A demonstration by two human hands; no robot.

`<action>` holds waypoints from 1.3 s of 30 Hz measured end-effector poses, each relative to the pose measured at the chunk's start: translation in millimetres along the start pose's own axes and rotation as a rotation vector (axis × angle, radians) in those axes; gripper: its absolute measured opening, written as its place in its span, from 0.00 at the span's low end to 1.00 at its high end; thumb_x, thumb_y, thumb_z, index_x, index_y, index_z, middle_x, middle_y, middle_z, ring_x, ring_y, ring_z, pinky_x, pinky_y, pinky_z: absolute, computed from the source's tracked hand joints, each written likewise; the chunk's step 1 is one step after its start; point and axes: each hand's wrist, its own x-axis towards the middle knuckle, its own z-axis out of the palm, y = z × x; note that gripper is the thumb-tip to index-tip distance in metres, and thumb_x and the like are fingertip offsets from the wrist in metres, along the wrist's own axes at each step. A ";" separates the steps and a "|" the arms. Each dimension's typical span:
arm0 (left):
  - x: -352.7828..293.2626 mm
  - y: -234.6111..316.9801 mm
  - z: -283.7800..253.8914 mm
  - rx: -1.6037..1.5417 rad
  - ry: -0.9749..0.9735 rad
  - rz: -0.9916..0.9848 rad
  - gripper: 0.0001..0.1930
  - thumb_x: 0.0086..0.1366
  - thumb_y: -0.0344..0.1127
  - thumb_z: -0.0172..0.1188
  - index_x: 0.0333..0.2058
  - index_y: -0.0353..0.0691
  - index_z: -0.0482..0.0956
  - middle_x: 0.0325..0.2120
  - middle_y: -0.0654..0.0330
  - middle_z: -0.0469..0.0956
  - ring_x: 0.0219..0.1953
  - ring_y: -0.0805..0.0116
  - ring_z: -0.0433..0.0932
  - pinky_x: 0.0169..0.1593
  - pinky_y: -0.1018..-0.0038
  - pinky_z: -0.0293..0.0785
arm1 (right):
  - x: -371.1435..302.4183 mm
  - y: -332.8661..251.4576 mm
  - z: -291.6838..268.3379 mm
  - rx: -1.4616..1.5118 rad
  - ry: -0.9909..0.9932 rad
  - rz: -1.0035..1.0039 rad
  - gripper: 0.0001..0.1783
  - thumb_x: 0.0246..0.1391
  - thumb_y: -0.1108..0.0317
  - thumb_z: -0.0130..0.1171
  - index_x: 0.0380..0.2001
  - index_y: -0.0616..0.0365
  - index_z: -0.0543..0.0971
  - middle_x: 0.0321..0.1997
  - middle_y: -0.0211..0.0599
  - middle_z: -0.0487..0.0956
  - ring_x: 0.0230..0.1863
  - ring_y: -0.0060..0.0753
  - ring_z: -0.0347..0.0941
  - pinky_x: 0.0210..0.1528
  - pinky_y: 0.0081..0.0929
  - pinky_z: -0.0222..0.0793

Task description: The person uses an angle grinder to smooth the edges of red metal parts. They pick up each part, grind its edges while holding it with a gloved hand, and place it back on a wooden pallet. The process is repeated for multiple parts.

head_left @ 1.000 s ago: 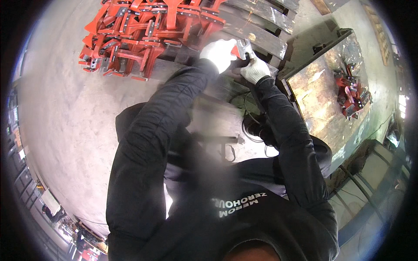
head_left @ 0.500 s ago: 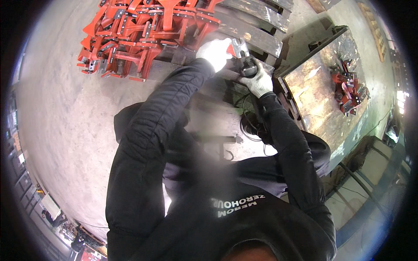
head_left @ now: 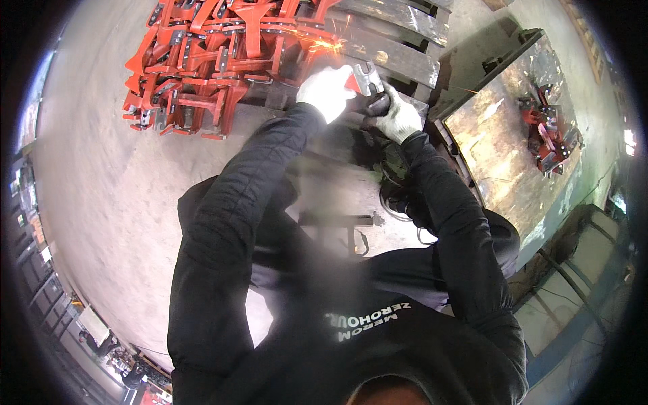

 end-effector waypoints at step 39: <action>-0.2 -5.7 11.8 -0.058 0.133 0.074 0.23 0.63 0.44 0.66 0.52 0.38 0.75 0.40 0.43 0.81 0.46 0.42 0.80 0.49 0.53 0.76 | 32.1 15.0 11.8 0.020 0.078 -0.049 0.52 0.45 0.52 0.76 0.71 0.52 0.63 0.54 0.52 0.83 0.56 0.52 0.80 0.58 0.39 0.75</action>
